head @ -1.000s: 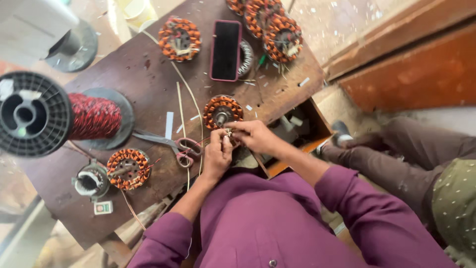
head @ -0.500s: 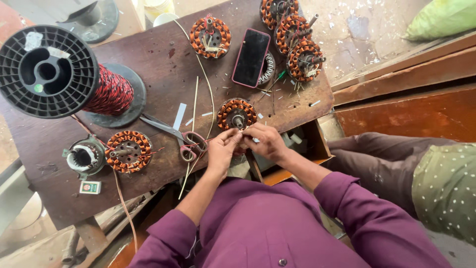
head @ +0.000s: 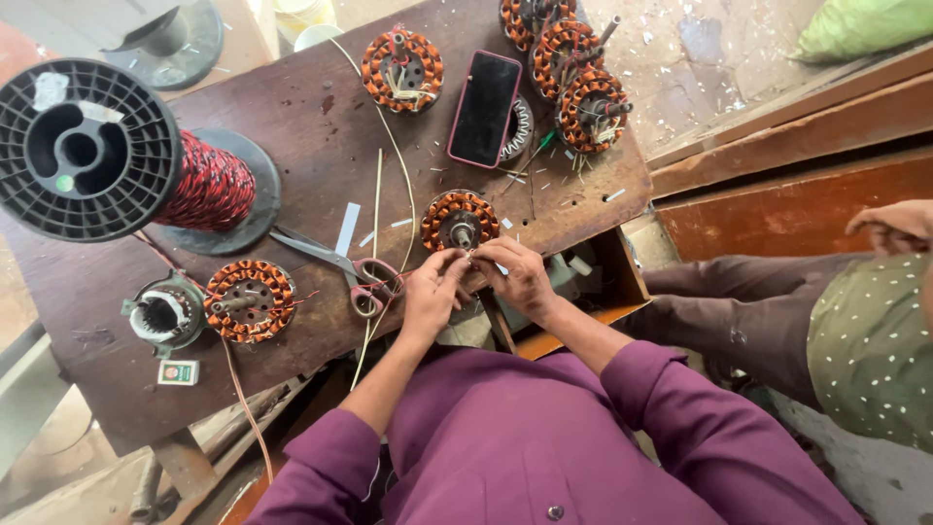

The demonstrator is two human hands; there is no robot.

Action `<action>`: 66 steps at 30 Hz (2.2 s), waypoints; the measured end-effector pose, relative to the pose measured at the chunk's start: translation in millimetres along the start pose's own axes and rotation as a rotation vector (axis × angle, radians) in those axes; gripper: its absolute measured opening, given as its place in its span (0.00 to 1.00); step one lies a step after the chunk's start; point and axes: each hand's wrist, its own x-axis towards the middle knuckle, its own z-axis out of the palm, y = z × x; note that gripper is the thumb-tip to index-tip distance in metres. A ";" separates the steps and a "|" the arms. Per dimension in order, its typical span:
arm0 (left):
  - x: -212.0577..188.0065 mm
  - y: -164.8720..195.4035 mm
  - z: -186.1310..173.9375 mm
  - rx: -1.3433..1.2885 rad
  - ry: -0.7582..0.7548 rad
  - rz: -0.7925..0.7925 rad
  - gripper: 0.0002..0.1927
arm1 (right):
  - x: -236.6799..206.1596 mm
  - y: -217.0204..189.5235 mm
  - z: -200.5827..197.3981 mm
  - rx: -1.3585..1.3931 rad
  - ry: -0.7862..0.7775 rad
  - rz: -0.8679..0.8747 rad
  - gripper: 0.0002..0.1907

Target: The person works at a wooden bench on electric motor stators, inserting thin wooden wedge strips into the slots of a wound copper stator and pressing them in by hand. They then hold the stator in one hand and use a green-handled screwdriver to tuck and seat the windings and wedges around the slots, turning the stator as they work.

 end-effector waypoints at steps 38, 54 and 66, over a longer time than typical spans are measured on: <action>-5.2 -15.5 -11.4 1.474 -0.070 1.134 0.12 | -3.0 -7.3 -7.9 -0.382 -0.044 0.010 0.03; 35.2 51.4 -4.5 -0.181 -0.223 0.079 0.02 | 57.6 -5.0 -11.7 0.716 -0.377 0.569 0.16; 2.8 30.1 -17.4 -0.026 0.240 0.001 0.09 | 14.1 -1.5 -27.1 0.039 -0.562 -0.089 0.05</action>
